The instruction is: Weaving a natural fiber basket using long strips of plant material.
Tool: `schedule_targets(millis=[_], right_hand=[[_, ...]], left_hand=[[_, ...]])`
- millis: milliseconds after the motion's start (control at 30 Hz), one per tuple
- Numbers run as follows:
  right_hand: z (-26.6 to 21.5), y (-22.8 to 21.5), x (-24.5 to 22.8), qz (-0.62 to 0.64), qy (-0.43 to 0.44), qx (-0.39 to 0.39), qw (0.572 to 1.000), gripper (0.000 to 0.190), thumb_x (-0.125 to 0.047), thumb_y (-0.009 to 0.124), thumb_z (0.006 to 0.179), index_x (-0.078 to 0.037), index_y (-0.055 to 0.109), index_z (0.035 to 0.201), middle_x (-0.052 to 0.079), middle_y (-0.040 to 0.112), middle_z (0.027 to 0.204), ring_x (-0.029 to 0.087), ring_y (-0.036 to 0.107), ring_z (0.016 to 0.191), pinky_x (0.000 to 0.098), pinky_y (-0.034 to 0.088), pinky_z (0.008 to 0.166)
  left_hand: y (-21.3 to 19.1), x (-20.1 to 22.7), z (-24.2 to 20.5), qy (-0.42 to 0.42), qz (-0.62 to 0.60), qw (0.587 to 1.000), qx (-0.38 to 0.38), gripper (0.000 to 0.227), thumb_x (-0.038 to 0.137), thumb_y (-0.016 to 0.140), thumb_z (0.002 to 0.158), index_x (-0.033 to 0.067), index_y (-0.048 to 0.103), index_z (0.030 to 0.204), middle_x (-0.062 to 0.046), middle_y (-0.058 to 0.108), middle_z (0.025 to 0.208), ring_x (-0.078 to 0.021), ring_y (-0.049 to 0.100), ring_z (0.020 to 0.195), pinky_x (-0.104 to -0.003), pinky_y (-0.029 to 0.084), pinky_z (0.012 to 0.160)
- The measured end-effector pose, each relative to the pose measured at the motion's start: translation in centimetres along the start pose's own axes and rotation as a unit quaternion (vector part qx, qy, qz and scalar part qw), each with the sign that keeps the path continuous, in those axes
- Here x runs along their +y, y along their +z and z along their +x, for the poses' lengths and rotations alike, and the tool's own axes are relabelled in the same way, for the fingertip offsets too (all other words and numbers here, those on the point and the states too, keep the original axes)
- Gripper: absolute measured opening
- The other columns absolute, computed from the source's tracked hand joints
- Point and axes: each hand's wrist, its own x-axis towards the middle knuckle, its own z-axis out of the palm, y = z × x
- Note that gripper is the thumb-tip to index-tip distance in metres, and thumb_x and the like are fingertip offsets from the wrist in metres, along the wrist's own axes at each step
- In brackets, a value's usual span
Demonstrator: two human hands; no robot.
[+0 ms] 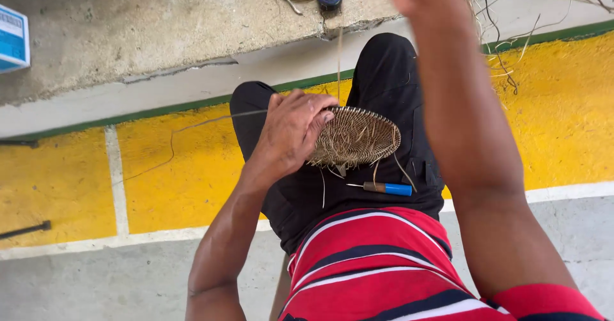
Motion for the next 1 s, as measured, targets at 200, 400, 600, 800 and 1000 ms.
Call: schedule_targets(millis=[200, 400, 600, 800, 1000], right_hand=[[-0.6, -14.0, -20.1, 0.434, 0.068, 0.022, 0.898, 0.027, -0.022, 0.056, 0.119, 0.002, 0.065, 0.117, 0.012, 0.072, 0.114, 0.017, 0.07, 0.089, 0.0285, 0.06, 0.077], [-5.0, -11.5, -21.6, 0.439, 0.199, 0.021, 0.876, 0.02, -0.009, 0.074, 0.096, -0.002, 0.06, 0.108, 0.003, 0.067, 0.099, 0.01, 0.07, 0.096, 0.0226, 0.059, 0.083], [-6.4, -17.3, -17.5, -0.09, 0.087, -0.114, 0.985, 0.016, -0.002, 0.08, 0.088, -0.009, 0.078, 0.102, 0.006, 0.072, 0.097, 0.026, 0.063, 0.093, 0.0399, 0.049, 0.093], [-7.0, -23.3, -16.5, -0.102, 0.365, -0.077, 0.922, 0.013, -0.01, 0.068, 0.113, -0.007, 0.077, 0.121, 0.013, 0.074, 0.101, 0.023, 0.056, 0.072, 0.036, 0.039, 0.06], [-9.5, -14.6, -19.6, 0.349, 0.223, 0.042, 0.909, 0.008, 0.007, 0.072, 0.105, -0.001, 0.07, 0.107, 0.013, 0.071, 0.097, 0.018, 0.074, 0.089, 0.0317, 0.062, 0.08]], left_hand=[[0.4, -0.4, 1.1, 0.0, -0.011, 1.0, 0.015, 0.022, 0.023, 0.063, 0.101, 0.0157, 0.071, 0.12, 0.0, 0.075, 0.113, -0.0198, 0.059, 0.09, -0.04, 0.035, 0.084], [1.2, -0.9, 1.1, -0.01, -0.013, 0.999, 0.036, 0.023, 0.025, 0.065, 0.101, 0.0174, 0.072, 0.121, 0.001, 0.076, 0.113, -0.0185, 0.059, 0.092, -0.039, 0.033, 0.084], [0.9, -0.8, 1.0, -0.023, -0.029, 0.999, 0.023, 0.026, 0.025, 0.064, 0.101, 0.0185, 0.072, 0.124, 0.001, 0.074, 0.1, -0.0186, 0.058, 0.089, -0.04, 0.033, 0.084], [2.2, -1.6, 1.5, -0.014, -0.007, 0.999, 0.052, 0.024, 0.024, 0.064, 0.101, 0.0195, 0.072, 0.122, 0.003, 0.073, 0.1, -0.0182, 0.058, 0.09, -0.041, 0.033, 0.084], [1.9, -0.6, 1.7, -0.048, -0.01, 0.998, 0.031, 0.024, 0.023, 0.068, 0.099, 0.0191, 0.073, 0.122, 0.002, 0.073, 0.093, -0.0208, 0.058, 0.088, -0.041, 0.034, 0.083]])
